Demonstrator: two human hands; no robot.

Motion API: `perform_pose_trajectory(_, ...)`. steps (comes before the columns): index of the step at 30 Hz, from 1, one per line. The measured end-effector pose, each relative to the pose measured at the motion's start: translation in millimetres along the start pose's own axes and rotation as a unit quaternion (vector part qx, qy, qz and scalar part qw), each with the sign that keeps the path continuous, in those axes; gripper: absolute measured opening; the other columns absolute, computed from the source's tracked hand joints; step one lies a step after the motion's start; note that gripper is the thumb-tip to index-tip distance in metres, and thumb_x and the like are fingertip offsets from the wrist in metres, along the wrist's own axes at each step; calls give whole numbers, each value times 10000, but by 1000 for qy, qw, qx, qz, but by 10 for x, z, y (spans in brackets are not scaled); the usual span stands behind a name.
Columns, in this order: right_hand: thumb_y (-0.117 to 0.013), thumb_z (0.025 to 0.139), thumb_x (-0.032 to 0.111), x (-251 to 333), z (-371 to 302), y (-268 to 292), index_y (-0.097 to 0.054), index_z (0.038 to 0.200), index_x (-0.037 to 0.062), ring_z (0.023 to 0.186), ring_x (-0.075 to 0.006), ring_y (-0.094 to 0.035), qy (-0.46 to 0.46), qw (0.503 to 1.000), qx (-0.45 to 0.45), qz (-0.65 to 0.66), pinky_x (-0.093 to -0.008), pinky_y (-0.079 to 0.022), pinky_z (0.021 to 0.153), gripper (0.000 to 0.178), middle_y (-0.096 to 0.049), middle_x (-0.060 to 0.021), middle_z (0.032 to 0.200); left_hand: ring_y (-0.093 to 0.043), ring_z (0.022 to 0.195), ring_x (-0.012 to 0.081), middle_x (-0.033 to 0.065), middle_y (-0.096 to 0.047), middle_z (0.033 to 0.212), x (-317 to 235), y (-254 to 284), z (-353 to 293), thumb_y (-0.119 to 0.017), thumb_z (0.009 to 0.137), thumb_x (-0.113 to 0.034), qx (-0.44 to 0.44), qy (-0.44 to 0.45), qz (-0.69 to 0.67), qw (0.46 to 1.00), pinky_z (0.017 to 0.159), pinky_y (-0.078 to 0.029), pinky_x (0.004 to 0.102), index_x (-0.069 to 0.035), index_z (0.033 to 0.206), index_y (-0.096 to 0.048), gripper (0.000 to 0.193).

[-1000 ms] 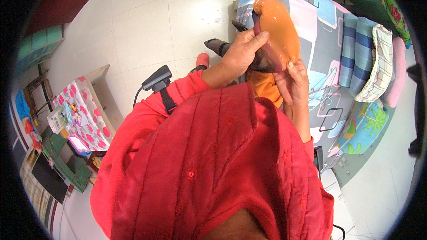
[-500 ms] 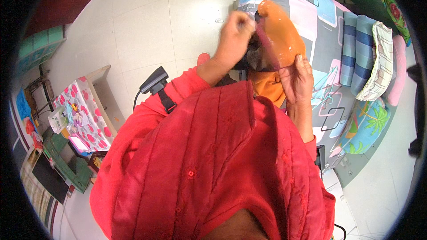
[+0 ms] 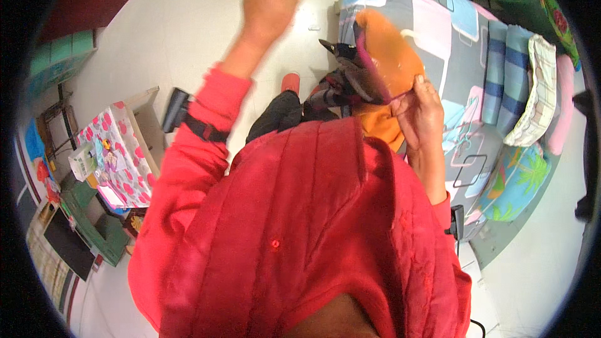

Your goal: The person repeatedly rubs and smooths an orange garment with both hands, then folds it and places it on a bed. The person then picks up a second patterned garment and begins folding it.

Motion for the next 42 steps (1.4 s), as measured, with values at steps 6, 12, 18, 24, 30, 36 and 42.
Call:
perform_pose_trajectory(6, -459, 959, 226, -6, 12, -96, -511, 1110, -28, 787, -222, -641, 22, 998, -3, -62, -345, -545, 702, 301, -625, -133, 975, -601, 968, 317, 159, -619, 1082, -231, -354, -454, -624, 789, -265, 155, -218, -154, 951, 864, -465, 399, -63, 1119, -599, 388)
perform_pose_trajectory(12, -482, 949, 231, 22, -18, -50, -513, 1122, -31, 812, -213, -645, 22, 995, -38, -87, -334, -535, 744, 316, -630, -141, 1015, -631, 914, 303, 137, -666, 994, 232, -226, -273, -619, 847, -273, 85, -9, -49, 995, 816, -490, 403, -55, 991, -668, 266)
perform_pose_trajectory(18, -529, 934, 209, 69, -18, -79, -466, 1231, -30, 1064, -196, -567, 60, 993, 45, -96, -330, -436, 935, 387, -572, -111, 1184, -583, 947, 266, 52, -646, 951, -381, -468, -486, -728, 716, -184, 75, -217, -261, 938, 870, -420, 372, -101, 948, -666, 254)
perform_pose_trajectory(24, -600, 871, 60, 24, -90, -140, -512, 1198, -23, 1096, -205, -555, 65, 993, 50, -79, -351, -421, 965, 349, -577, -120, 1187, -566, 937, 240, 29, -641, 943, -547, -294, -480, -744, 689, -178, 83, -230, -272, 931, 892, -377, 382, -122, 923, -676, 250)
perform_pose_trajectory(30, -599, 869, 50, -16, -155, -176, -526, 1187, -24, 1028, -178, -574, 91, 988, 29, -117, -307, -444, 909, 335, -599, -101, 1140, -552, 907, 240, 4, -639, 844, -648, -361, -586, -706, 674, -184, 65, -153, -332, 928, 927, -343, 421, -142, 824, -664, 162)
perform_pose_trajectory(36, -587, 877, 54, -53, -203, -278, -517, 1194, -24, 990, -162, -582, 125, 981, 28, -148, -287, -455, 877, 334, -607, -95, 1116, -568, 812, 227, 25, -623, 802, -732, -244, -615, -710, 675, -91, 39, -173, -323, 929, 912, -368, 402, -104, 788, -629, 140)
perform_pose_trajectory(42, -589, 881, 93, -12, -195, -283, -444, 1259, -32, 1051, -210, -582, 102, 992, 13, -69, -335, -456, 924, 423, -574, -125, 1186, -591, 780, 178, 34, -626, 791, -565, -84, -641, -696, 709, -11, 36, -64, -393, 917, 978, -374, 406, -45, 775, -613, 111)
Point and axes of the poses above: each hand's wrist, its own z-axis towards the middle knuckle, its own y-axis out of the back of the hand, x = y × z, the point moved 1 cm from there along z, towards the middle knuckle
